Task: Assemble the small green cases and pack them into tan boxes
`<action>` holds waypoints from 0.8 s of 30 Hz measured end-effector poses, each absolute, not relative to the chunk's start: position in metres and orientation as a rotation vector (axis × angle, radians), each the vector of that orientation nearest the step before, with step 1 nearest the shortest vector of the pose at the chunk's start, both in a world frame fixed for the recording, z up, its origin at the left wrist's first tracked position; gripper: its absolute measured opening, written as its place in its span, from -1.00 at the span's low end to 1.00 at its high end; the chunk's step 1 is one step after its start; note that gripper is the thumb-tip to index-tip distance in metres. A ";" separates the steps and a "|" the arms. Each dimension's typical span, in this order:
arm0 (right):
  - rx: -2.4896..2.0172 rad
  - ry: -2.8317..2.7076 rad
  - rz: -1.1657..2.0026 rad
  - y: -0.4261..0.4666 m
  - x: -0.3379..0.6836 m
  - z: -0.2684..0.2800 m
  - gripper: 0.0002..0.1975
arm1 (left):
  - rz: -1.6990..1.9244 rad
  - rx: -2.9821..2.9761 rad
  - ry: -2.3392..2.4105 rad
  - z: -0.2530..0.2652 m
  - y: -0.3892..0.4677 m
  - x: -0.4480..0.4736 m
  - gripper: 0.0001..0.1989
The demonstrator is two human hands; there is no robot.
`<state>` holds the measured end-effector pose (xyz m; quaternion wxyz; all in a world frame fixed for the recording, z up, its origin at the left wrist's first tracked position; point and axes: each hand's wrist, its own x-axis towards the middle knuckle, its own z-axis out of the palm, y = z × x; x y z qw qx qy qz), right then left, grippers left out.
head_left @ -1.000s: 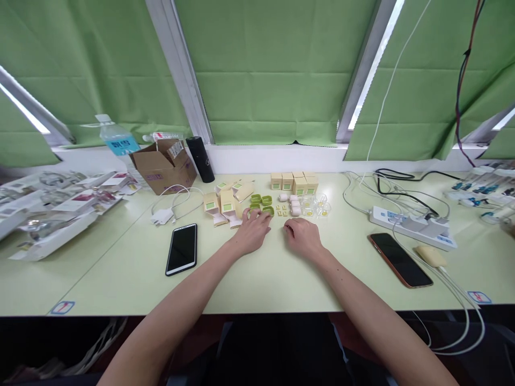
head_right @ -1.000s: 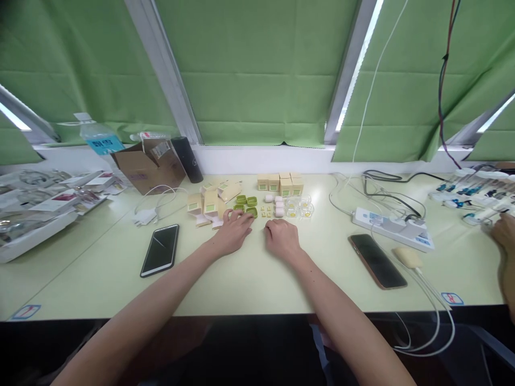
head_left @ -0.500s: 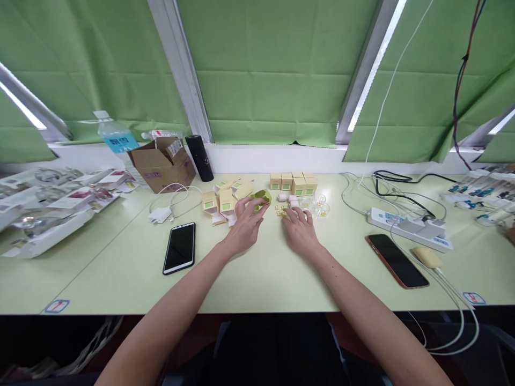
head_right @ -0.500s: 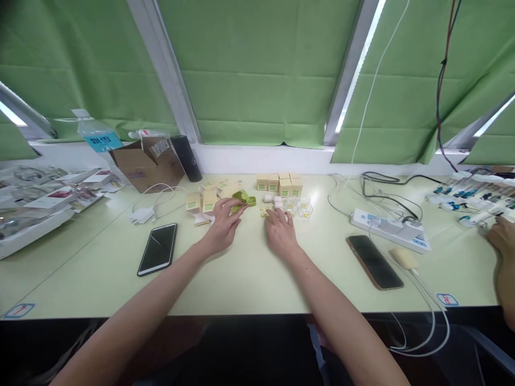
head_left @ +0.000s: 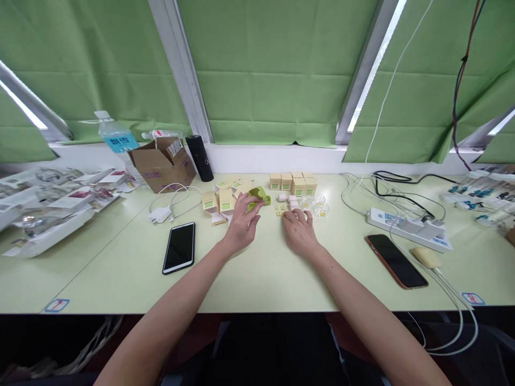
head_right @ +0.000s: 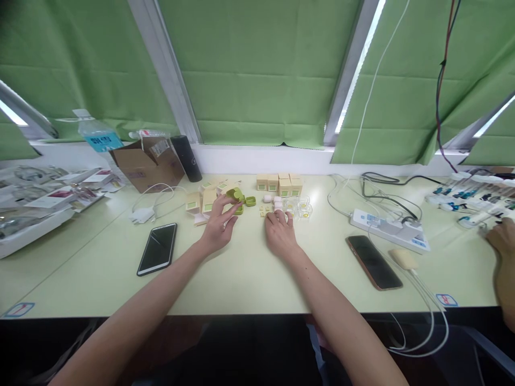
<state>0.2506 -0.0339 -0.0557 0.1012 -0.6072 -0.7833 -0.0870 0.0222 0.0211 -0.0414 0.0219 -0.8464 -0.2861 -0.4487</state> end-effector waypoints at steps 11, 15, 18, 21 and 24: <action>-1.665 -2.230 0.090 -0.043 0.250 -0.044 -0.64 | -1.318 -2.858 -0.956 -0.052 0.024 0.020 -0.73; -1.724 -2.269 0.188 -0.046 0.247 -0.042 -0.77 | -1.066 -3.055 -0.922 -0.055 0.020 0.020 -0.69; -1.772 -2.232 0.181 -0.046 0.247 -0.041 -0.87 | -0.999 -3.113 -0.891 -0.054 0.019 0.021 -0.68; -1.811 -2.179 0.159 -0.045 0.248 -0.041 -0.91 | -1.059 -3.145 -0.921 -0.048 0.018 0.020 -0.72; -1.845 -2.129 0.135 -0.044 0.249 -0.041 -0.86 | -1.082 -3.191 -1.002 -0.039 0.019 0.012 -0.67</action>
